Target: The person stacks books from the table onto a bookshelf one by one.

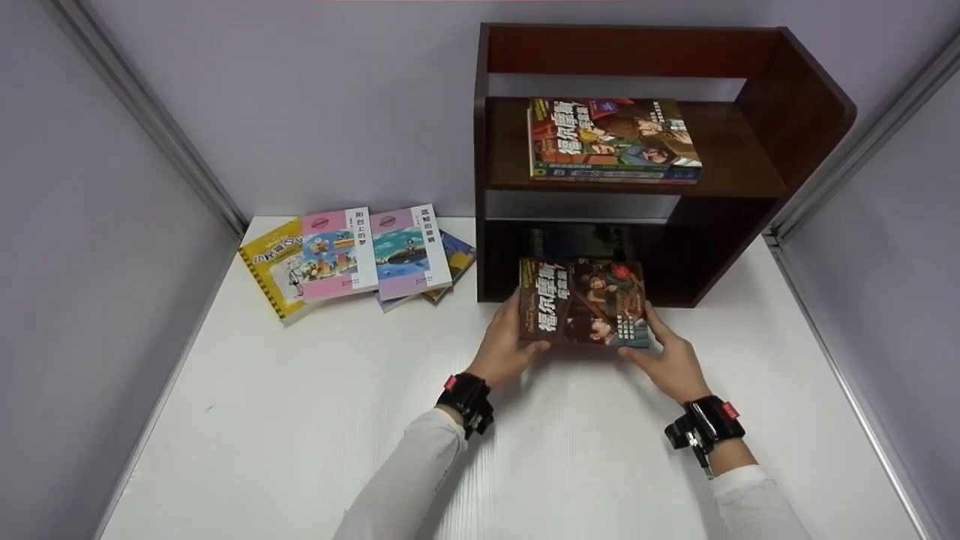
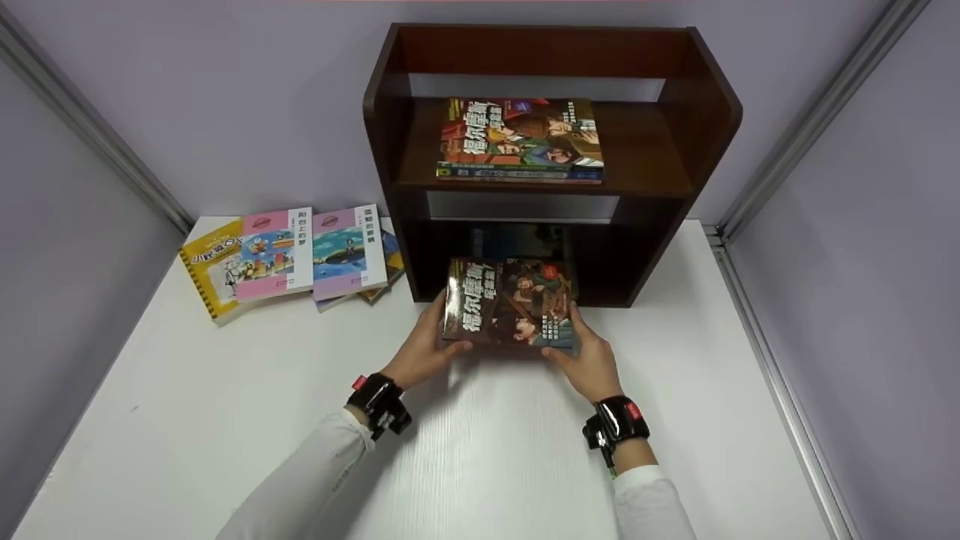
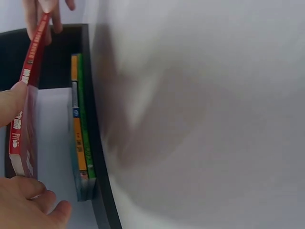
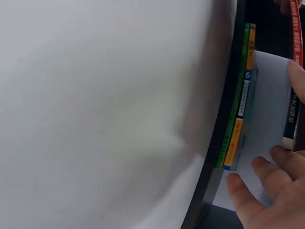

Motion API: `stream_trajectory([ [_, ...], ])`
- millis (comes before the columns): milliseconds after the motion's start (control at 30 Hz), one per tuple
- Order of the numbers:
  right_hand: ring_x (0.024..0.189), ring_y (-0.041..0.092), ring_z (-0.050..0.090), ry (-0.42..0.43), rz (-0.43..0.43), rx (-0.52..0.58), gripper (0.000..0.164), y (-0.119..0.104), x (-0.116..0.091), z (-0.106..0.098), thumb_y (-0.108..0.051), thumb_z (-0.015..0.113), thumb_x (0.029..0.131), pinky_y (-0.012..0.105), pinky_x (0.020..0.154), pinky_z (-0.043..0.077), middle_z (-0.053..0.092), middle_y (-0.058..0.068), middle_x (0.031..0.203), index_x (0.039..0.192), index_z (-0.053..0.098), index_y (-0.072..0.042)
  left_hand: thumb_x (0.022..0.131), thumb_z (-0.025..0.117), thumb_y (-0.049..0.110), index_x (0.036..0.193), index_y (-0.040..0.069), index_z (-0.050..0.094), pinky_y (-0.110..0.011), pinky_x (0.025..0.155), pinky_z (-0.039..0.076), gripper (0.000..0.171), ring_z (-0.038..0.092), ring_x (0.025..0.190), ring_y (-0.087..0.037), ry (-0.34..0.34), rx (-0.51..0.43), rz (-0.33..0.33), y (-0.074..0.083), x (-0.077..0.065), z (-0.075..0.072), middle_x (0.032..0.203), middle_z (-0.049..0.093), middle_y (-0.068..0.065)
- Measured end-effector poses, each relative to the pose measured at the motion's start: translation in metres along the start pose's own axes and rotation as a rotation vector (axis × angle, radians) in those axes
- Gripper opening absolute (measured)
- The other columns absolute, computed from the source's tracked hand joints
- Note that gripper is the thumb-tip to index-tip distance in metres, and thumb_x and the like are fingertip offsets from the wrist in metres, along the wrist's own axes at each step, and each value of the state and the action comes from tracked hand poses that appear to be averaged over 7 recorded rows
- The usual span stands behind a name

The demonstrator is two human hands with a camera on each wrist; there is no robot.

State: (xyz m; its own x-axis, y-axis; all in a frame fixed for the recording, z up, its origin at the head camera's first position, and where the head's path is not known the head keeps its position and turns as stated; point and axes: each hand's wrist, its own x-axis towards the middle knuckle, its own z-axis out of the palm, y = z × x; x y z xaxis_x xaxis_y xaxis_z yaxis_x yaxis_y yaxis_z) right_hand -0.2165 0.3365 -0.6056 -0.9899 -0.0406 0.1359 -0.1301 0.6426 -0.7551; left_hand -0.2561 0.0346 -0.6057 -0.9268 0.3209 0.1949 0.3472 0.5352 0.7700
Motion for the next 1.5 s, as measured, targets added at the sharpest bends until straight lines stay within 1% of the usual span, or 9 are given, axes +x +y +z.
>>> stream_trajectory([
  [133, 0.140, 0.055, 0.038, -0.025, 0.027, 0.002, 0.096, 0.007, 0.015, 0.001, -0.032, 0.079, 0.091, 0.060, 0.116, 0.033, 0.027, 0.026, 0.162, 0.163, 0.021, -0.006, 0.089, 0.081, 0.024, 0.164, 0.005, 0.009, -0.042, 0.125, 0.022, 0.105, 0.029, 0.152, -0.034, -0.009, 0.023, 0.019, -0.005, 0.018, 0.001, 0.164, 0.028, -0.022],
  [300, 0.146, 0.053, 0.030, -0.054, 0.052, -0.025, 0.096, 0.014, 0.032, 0.003, -0.033, 0.076, 0.093, 0.060, 0.119, 0.027, 0.025, 0.029, 0.162, 0.163, 0.017, -0.005, 0.090, 0.078, 0.029, 0.162, -0.001, 0.009, -0.041, 0.126, 0.018, 0.104, 0.026, 0.153, -0.036, -0.023, 0.087, 0.047, -0.015, 0.037, 0.006, 0.165, 0.024, -0.024],
  [400, 0.147, 0.052, 0.027, -0.069, 0.064, -0.053, 0.096, 0.017, 0.042, 0.003, -0.033, 0.074, 0.095, 0.060, 0.120, 0.024, 0.026, 0.034, 0.159, 0.163, 0.014, -0.004, 0.091, 0.077, 0.032, 0.162, -0.002, 0.009, -0.042, 0.126, 0.017, 0.104, 0.023, 0.153, -0.037, -0.028, 0.104, 0.015, -0.020, 0.047, 0.011, 0.166, 0.022, -0.026],
  [600, 0.143, 0.055, 0.032, -0.097, 0.077, -0.100, 0.094, 0.022, 0.055, 0.001, -0.033, 0.070, 0.098, 0.062, 0.118, 0.026, 0.030, 0.038, 0.156, 0.164, 0.009, -0.005, 0.091, 0.077, 0.029, 0.164, 0.004, 0.008, -0.042, 0.125, 0.022, 0.103, 0.029, 0.151, -0.037, -0.023, 0.115, -0.098, -0.024, 0.060, 0.023, 0.164, 0.026, -0.024],
  [733, 0.142, 0.055, 0.034, -0.095, 0.056, -0.114, 0.090, 0.029, 0.058, 0.002, -0.034, 0.067, 0.100, 0.062, 0.117, 0.028, 0.031, 0.037, 0.156, 0.164, 0.010, -0.004, 0.089, 0.079, 0.027, 0.164, 0.006, 0.011, -0.043, 0.124, 0.025, 0.103, 0.034, 0.149, -0.037, 0.001, 0.112, -0.118, -0.022, 0.063, 0.027, 0.163, 0.031, -0.023],
  [900, 0.147, 0.050, 0.029, -0.072, 0.003, -0.120, 0.082, 0.035, 0.059, 0.005, -0.036, 0.061, 0.103, 0.061, 0.119, 0.026, 0.019, 0.024, 0.166, 0.163, 0.016, -0.003, 0.093, 0.076, 0.028, 0.164, 0.005, 0.014, -0.042, 0.122, 0.030, 0.096, 0.037, 0.148, -0.035, 0.006, 0.166, -0.118, -0.019, 0.065, 0.027, 0.161, 0.035, -0.022],
  [1000, 0.146, 0.050, 0.031, -0.055, -0.027, -0.143, 0.078, 0.038, 0.060, 0.005, -0.038, 0.060, 0.103, 0.061, 0.117, 0.028, 0.016, 0.019, 0.169, 0.162, 0.021, -0.003, 0.096, 0.072, 0.027, 0.163, 0.005, 0.019, -0.041, 0.121, 0.031, 0.088, 0.037, 0.148, -0.034, 0.005, 0.167, -0.108, -0.019, 0.065, 0.025, 0.163, 0.033, -0.020],
  [1300, 0.137, 0.053, 0.042, -0.004, -0.033, -0.189, 0.059, 0.036, 0.063, 0.008, -0.023, 0.051, 0.107, 0.063, 0.113, 0.034, 0.029, 0.021, 0.164, 0.159, 0.032, -0.002, 0.101, 0.065, 0.019, 0.160, 0.006, 0.032, -0.039, 0.120, 0.033, 0.069, 0.037, 0.149, -0.031, -0.004, 0.176, -0.050, -0.023, 0.066, 0.017, 0.166, 0.031, -0.014],
  [1500, 0.129, 0.053, 0.051, 0.102, -0.067, -0.258, 0.048, 0.030, 0.064, 0.016, -0.011, 0.049, 0.107, 0.064, 0.106, 0.041, 0.042, 0.026, 0.156, 0.152, 0.043, 0.002, 0.103, 0.060, 0.014, 0.158, 0.005, 0.036, -0.041, 0.114, 0.041, 0.062, 0.042, 0.145, -0.034, -0.004, 0.269, -0.028, -0.024, 0.068, 0.017, 0.163, 0.033, -0.017],
])
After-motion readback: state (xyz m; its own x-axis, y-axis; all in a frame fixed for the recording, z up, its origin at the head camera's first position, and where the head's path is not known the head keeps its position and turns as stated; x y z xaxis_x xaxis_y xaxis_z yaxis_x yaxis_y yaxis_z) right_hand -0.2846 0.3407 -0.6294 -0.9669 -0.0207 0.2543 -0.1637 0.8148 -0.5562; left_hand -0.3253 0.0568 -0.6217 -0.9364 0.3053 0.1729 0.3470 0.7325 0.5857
